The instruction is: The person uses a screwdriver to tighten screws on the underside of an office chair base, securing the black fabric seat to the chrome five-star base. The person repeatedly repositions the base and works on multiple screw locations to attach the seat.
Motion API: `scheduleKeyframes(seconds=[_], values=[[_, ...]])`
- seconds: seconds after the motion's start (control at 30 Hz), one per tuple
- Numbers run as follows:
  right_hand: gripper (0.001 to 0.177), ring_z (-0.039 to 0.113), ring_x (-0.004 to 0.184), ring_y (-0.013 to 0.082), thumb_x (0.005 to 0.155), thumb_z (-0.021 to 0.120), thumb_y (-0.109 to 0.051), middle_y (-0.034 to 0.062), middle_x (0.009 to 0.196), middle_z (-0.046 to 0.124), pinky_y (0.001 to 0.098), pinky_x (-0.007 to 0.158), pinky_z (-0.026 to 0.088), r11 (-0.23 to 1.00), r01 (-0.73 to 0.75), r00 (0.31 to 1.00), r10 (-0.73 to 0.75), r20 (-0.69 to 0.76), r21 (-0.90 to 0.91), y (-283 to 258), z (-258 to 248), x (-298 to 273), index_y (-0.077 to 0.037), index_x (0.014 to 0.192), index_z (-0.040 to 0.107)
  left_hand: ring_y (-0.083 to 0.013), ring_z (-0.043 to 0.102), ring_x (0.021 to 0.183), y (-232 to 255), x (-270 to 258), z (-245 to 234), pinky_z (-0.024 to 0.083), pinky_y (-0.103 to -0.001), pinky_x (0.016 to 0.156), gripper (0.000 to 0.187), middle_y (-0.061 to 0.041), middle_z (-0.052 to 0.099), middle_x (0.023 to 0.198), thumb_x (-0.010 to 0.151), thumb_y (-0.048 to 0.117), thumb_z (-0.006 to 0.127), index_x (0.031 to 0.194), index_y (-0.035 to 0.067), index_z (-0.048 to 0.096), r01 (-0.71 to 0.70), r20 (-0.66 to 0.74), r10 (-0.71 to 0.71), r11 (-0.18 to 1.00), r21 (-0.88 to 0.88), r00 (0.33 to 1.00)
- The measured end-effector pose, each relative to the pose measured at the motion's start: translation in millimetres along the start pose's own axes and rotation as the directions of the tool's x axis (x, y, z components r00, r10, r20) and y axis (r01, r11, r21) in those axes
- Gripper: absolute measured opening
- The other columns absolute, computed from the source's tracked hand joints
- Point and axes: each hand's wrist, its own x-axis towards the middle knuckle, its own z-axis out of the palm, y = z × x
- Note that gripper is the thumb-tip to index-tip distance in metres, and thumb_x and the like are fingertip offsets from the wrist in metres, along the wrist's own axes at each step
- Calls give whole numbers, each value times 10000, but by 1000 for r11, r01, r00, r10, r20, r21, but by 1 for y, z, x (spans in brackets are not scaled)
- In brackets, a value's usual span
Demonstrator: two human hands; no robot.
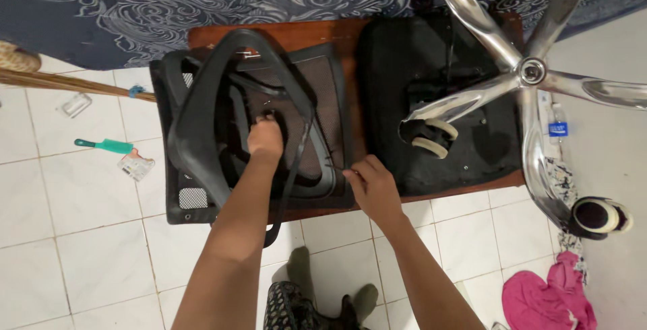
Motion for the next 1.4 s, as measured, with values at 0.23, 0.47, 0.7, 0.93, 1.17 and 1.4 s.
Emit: scheduleKeyframes(seconds=[0.23, 0.47, 0.7, 0.93, 1.17, 1.4], values=[[122, 582, 652, 264, 944, 695, -94, 126, 830, 621, 358, 588, 461, 994, -102, 992, 105, -69, 50, 9, -8, -17, 7, 898, 644, -254, 739, 930, 4, -38, -58, 566, -347, 861, 142, -123, 756, 978, 927, 57, 681, 1058, 1, 671, -142, -99, 101, 754, -642, 990], [280, 509, 639, 120, 1049, 570, -220, 56, 698, 579, 295, 593, 429, 805, -456, 889, 424, 171, 380, 12, -47, -54, -27, 852, 620, -98, 669, 831, 6, -145, -152, 538, -244, 786, 139, -21, 727, 887, 898, 66, 739, 1021, 19, 692, -233, -181, 177, 346, -909, 967], [292, 511, 667, 90, 1072, 519, -223, 3, 734, 579, 244, 627, 423, 629, -244, 958, 273, 83, 739, -86, -157, -83, -26, 885, 626, -100, 679, 876, 49, -306, -273, 535, -241, 811, 193, -33, 751, 939, 919, 50, 694, 1101, 5, 740, -168, -126, 322, 107, -980, 938], [235, 517, 621, 103, 1045, 542, -205, 10, 733, 580, 248, 578, 429, 602, -69, 979, 195, -62, 795, -188, -290, -125, -20, 933, 635, -96, 681, 914, 125, -461, -377, 530, -249, 843, 199, -24, 766, 965, 912, 62, 704, 1092, 4, 767, -329, -233, 469, 135, -934, 852], [239, 531, 616, 100, 1052, 563, -211, 20, 729, 584, 243, 566, 438, 614, 104, 975, 91, -202, 782, -221, -367, -163, -12, 943, 637, -89, 674, 917, 179, -542, -439, 538, -256, 857, 202, -25, 773, 969, 892, 65, 730, 1077, 3, 778, -535, -382, 519, 181, -826, 765], [241, 562, 632, 77, 1040, 583, -205, 17, 743, 626, 232, 576, 463, 740, 236, 935, 3, -354, 630, -241, -408, -192, -5, 934, 666, -84, 682, 928, 207, -567, -456, 542, -254, 874, 207, -15, 783, 992, 881, 77, 737, 1074, 13, 778, -573, -395, 549, 197, -795, 737]])
